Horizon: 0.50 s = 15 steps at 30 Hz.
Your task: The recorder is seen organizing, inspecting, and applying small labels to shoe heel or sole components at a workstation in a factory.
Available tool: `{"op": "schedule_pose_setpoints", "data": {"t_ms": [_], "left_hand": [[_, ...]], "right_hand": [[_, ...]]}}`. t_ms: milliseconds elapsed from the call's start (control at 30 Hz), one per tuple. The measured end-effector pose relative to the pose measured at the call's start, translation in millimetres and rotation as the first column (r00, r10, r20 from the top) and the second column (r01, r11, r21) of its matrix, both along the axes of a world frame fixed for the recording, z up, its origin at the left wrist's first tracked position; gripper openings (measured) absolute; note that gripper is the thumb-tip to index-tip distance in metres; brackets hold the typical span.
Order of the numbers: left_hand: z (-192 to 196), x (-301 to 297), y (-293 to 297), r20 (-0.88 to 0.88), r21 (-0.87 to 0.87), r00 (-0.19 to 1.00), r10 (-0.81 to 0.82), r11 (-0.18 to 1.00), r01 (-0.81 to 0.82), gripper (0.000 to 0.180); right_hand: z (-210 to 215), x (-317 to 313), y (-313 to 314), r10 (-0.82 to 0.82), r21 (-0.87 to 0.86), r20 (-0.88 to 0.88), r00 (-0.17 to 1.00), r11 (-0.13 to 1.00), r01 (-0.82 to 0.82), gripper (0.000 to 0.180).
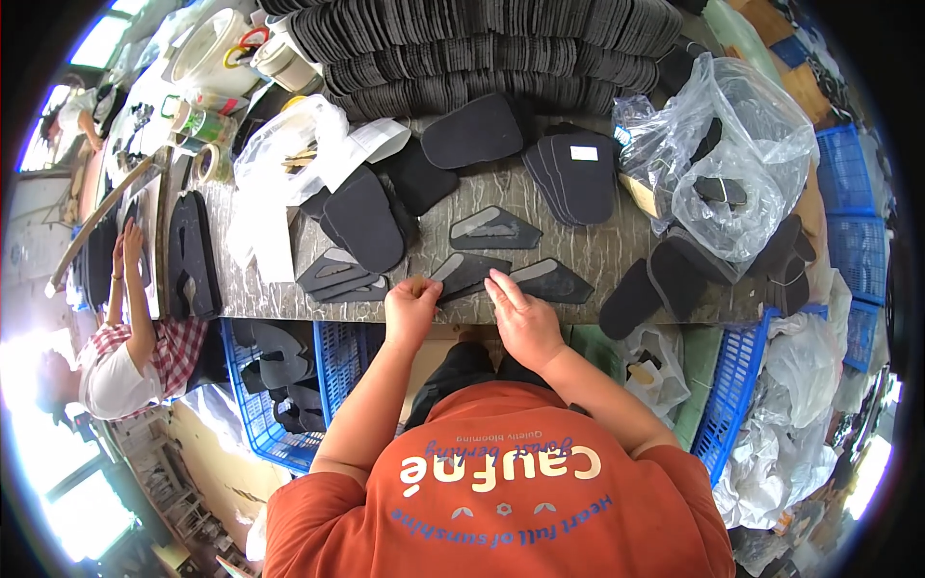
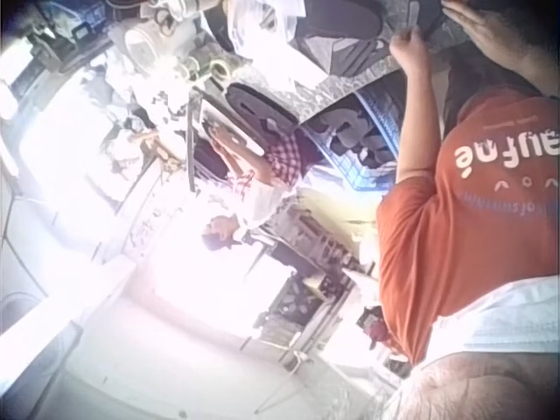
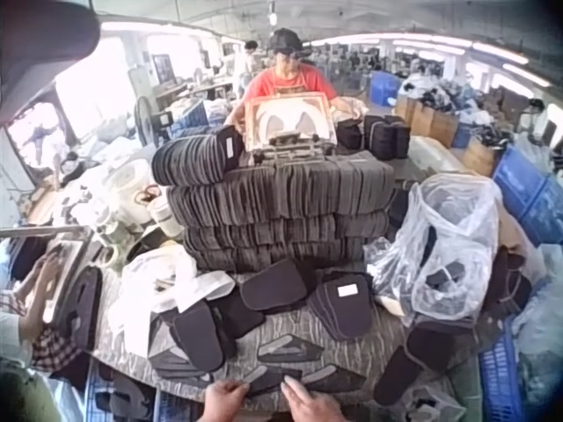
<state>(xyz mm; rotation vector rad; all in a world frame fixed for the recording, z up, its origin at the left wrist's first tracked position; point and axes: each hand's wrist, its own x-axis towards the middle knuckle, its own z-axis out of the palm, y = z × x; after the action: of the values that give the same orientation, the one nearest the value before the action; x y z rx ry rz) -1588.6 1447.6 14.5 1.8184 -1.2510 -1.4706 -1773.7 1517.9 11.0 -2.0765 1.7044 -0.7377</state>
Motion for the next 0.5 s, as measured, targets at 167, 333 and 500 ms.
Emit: {"op": "schedule_pose_setpoints", "data": {"t_ms": [167,333,500], "left_hand": [[-4.5,1.1,-0.7,0.081,-0.007,0.996,-0.037,0.999,0.037,0.014],[14.8,-7.4,7.0,0.779,-0.181,0.577,-0.245,0.793,0.581,0.021],[4.8,-18.5,25.1,0.872,0.074,0.155,-0.465,0.437,0.896,0.062]], "right_hand": [[-0.8,7.0,-9.1,0.185,0.21,-0.31,0.932,0.97,-0.122,0.055],[3.1,10.0,-13.5,0.214,0.281,-0.358,0.909,0.953,-0.113,0.052],[2.3,12.6,-14.2,0.247,0.296,-0.411,0.878,0.947,-0.128,0.049]]}}
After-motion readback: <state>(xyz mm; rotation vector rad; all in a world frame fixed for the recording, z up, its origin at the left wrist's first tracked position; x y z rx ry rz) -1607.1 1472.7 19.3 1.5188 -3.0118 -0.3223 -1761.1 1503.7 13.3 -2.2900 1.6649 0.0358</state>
